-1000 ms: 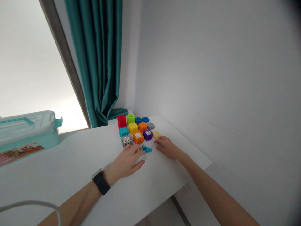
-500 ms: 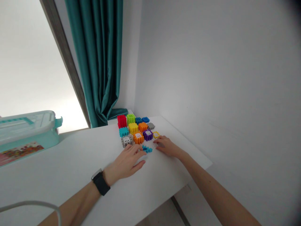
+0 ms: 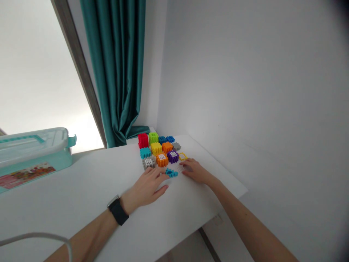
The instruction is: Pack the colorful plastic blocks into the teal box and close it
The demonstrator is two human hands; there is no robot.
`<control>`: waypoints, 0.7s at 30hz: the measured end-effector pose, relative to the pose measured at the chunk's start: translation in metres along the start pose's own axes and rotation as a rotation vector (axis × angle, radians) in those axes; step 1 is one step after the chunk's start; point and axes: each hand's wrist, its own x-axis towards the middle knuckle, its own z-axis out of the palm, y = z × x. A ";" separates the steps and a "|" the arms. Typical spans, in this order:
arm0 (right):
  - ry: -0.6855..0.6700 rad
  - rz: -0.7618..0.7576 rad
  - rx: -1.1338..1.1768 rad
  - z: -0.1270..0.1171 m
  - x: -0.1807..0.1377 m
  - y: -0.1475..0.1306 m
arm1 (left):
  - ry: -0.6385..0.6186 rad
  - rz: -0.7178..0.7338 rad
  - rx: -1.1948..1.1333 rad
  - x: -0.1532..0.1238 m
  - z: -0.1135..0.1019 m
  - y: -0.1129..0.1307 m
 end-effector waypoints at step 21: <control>0.286 -0.232 0.245 0.014 0.011 -0.113 | 0.043 -0.149 0.133 -0.052 -0.049 -0.015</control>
